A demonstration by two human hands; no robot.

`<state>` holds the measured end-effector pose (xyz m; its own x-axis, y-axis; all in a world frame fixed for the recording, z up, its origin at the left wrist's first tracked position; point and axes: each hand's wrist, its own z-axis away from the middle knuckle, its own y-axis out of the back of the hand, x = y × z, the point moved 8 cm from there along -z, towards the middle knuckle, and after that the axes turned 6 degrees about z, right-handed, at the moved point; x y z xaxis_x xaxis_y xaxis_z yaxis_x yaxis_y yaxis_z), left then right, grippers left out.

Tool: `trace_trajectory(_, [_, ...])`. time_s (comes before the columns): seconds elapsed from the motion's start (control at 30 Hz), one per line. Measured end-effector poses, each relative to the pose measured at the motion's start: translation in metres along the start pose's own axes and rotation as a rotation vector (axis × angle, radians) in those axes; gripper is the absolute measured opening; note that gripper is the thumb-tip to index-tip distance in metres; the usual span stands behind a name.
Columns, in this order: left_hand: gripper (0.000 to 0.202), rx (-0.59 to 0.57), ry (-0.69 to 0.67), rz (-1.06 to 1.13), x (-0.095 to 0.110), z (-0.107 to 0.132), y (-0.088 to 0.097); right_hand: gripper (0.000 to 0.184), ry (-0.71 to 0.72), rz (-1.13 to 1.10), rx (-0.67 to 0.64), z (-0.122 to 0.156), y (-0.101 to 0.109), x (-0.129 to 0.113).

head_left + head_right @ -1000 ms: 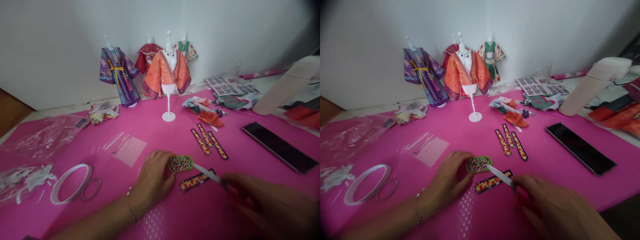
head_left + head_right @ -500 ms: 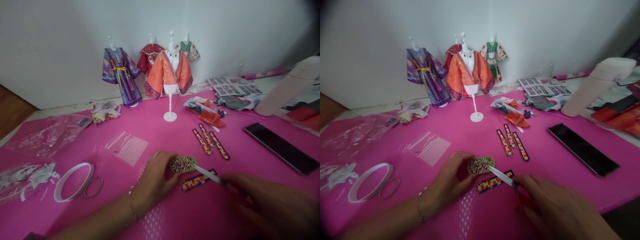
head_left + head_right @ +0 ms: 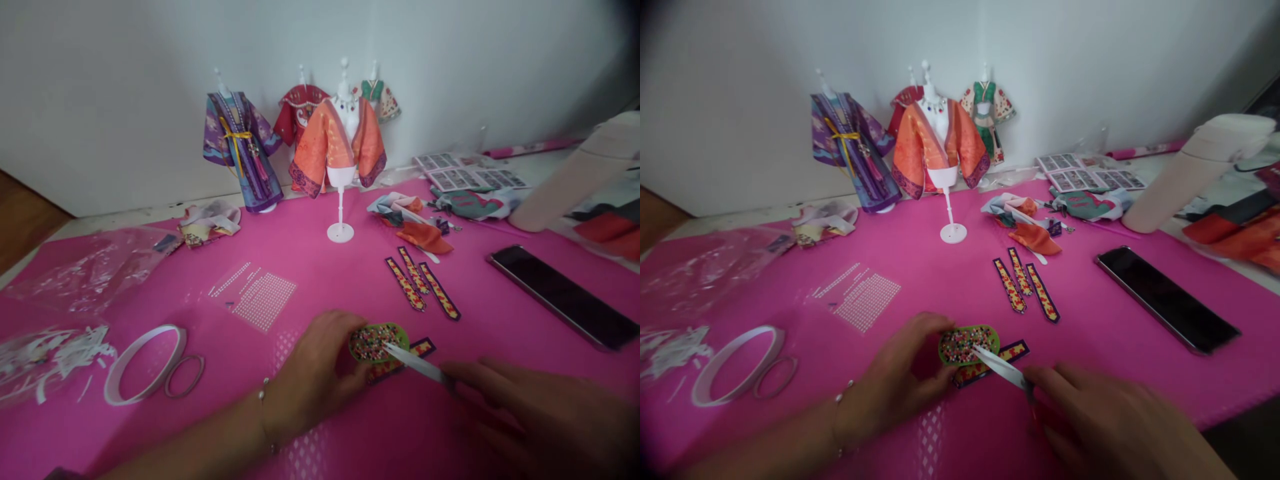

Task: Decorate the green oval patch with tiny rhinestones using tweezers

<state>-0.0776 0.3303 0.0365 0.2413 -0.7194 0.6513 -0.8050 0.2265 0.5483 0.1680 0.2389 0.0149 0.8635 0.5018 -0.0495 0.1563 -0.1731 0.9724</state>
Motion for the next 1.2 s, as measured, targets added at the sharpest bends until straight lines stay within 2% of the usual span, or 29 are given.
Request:
trace_trajectory(0.3, [0.041,0.005,-0.027,-0.001,0.005,0.0,0.001,0.04,0.009,-0.003,0.061,-0.001,0.01,-0.006])
trace_trajectory(0.47, [0.04,0.015,-0.04,0.004,0.008,-0.001,0.002,0.034,0.034,0.038,0.043,-0.003,0.01,-0.007])
trace_trajectory(0.7, [0.038,0.016,-0.052,-0.017,0.009,-0.001,0.001,0.037,0.054,0.012,0.042,-0.007,0.011,-0.009])
trace_trajectory(0.83, [0.039,0.015,-0.022,0.003,0.006,-0.001,0.0,0.033,0.028,-0.004,0.047,-0.007,0.011,-0.007])
trace_trajectory(1.0, [0.042,0.003,0.066,0.019,-0.002,-0.002,0.001,0.03,-0.003,-0.025,-0.016,-0.004,0.007,-0.005])
trace_trajectory(1.2, [0.034,-0.004,0.061,0.024,0.0,-0.003,0.001,0.034,0.021,0.004,0.016,-0.006,0.008,-0.008])
